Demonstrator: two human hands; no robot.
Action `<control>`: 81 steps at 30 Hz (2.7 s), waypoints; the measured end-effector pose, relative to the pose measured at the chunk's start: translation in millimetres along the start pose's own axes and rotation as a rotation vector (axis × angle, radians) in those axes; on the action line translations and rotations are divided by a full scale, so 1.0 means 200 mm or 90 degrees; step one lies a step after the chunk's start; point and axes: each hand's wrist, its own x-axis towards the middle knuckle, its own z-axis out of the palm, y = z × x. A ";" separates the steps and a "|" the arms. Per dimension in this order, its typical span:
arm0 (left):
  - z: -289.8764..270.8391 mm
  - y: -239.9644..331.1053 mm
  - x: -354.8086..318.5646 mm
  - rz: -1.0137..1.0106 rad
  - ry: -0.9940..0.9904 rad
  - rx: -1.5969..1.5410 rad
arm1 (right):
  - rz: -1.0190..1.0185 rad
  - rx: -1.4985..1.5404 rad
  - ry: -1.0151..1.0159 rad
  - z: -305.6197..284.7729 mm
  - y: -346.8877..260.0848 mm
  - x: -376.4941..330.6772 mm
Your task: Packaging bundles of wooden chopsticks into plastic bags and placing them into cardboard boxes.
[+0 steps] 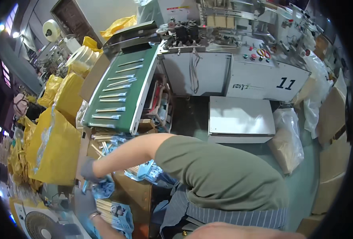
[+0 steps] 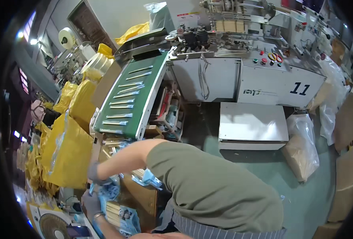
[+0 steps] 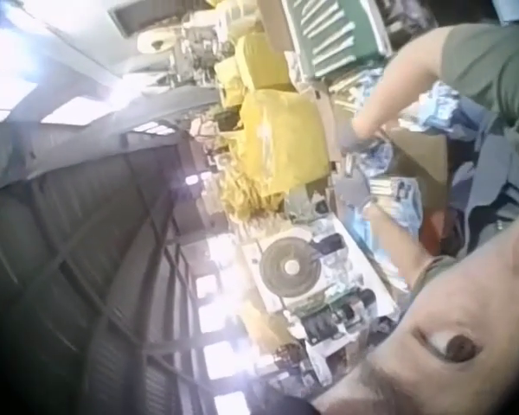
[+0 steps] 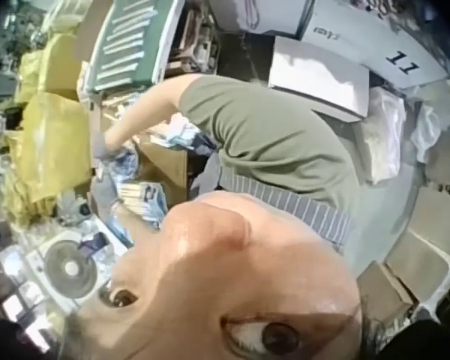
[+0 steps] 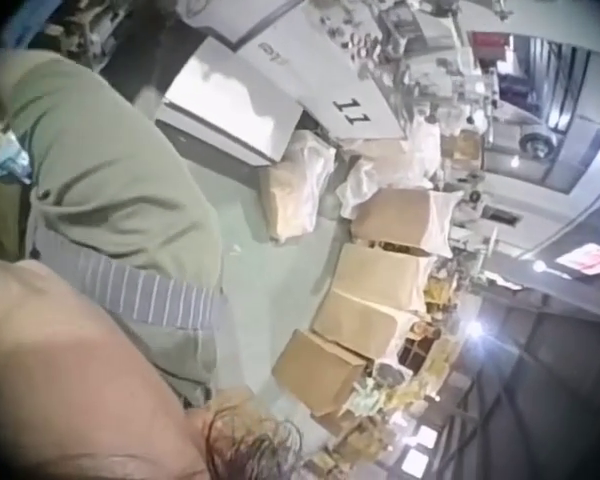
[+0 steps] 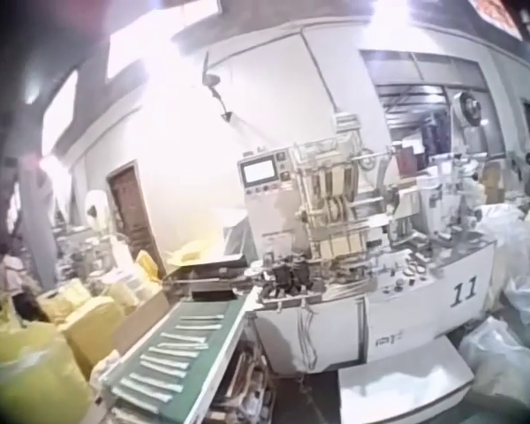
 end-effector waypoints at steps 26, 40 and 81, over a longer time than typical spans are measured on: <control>-0.80 -0.01 -0.19 -0.188 0.330 0.184 | -0.126 0.130 0.395 -0.53 -0.33 0.11; 0.32 -0.38 -1.23 -0.438 0.181 -0.356 | 0.257 0.377 -0.239 0.76 -0.33 0.13; -0.33 -0.15 -0.94 -0.588 -0.077 -0.450 | -0.363 0.050 0.400 0.31 -0.52 0.02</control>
